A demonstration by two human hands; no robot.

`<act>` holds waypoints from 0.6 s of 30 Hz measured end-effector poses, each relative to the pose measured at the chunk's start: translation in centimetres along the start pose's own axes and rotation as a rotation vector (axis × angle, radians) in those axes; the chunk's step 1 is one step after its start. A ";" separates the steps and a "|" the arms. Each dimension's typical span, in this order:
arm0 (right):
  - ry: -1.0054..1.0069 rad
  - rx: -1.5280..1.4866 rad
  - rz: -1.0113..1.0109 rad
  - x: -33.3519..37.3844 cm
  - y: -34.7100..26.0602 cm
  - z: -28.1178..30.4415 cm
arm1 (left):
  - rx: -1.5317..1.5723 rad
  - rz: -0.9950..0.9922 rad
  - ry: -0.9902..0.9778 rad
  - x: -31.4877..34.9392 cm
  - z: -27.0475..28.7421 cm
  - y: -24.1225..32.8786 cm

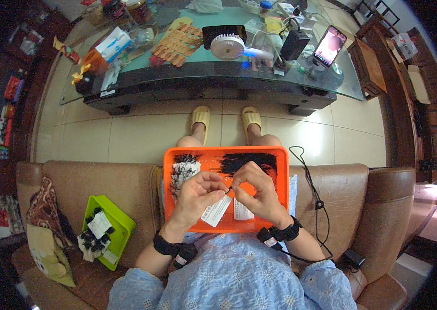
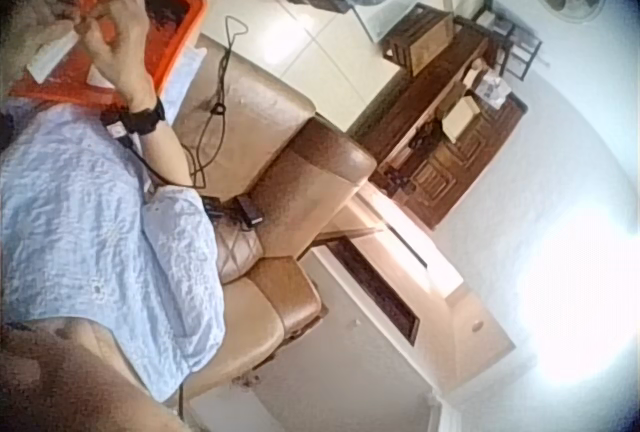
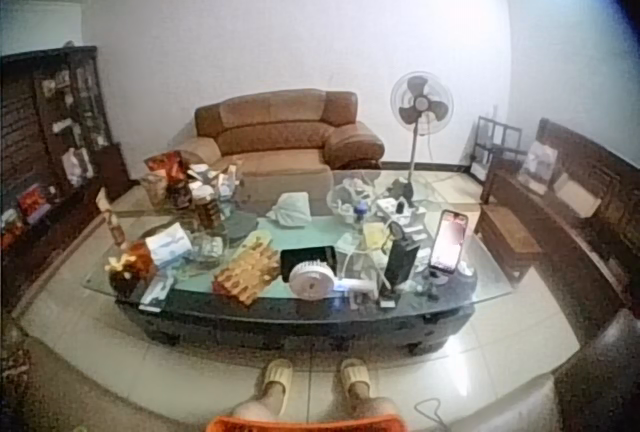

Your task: The person sits on a sofa and repeatedly picks up small white paper strips and black hair bundles from an orange tray. They attach the hair to the strips by hand and place the finished units back into the tray.

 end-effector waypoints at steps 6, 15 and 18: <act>0.002 0.120 0.059 0.3 -0.4 0.1 | -0.060 -0.015 0.016 0.4 -0.5 -0.5; 0.058 -0.423 -0.440 2.9 3.6 -1.1 | -0.241 -0.159 0.150 1.0 -0.5 -0.1; 0.030 -0.361 -0.409 3.2 3.2 -1.7 | -0.251 -0.196 0.155 1.0 -0.8 -0.1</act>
Point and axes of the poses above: each hand's wrist, its own x-axis away from the middle knuckle, its own z-axis out of the back of the hand, y = z × x, the point moved 8 cm from there along -x, towards the middle knuckle, and after that the axes turned 4 degrees about z, right-handed, at the moved point
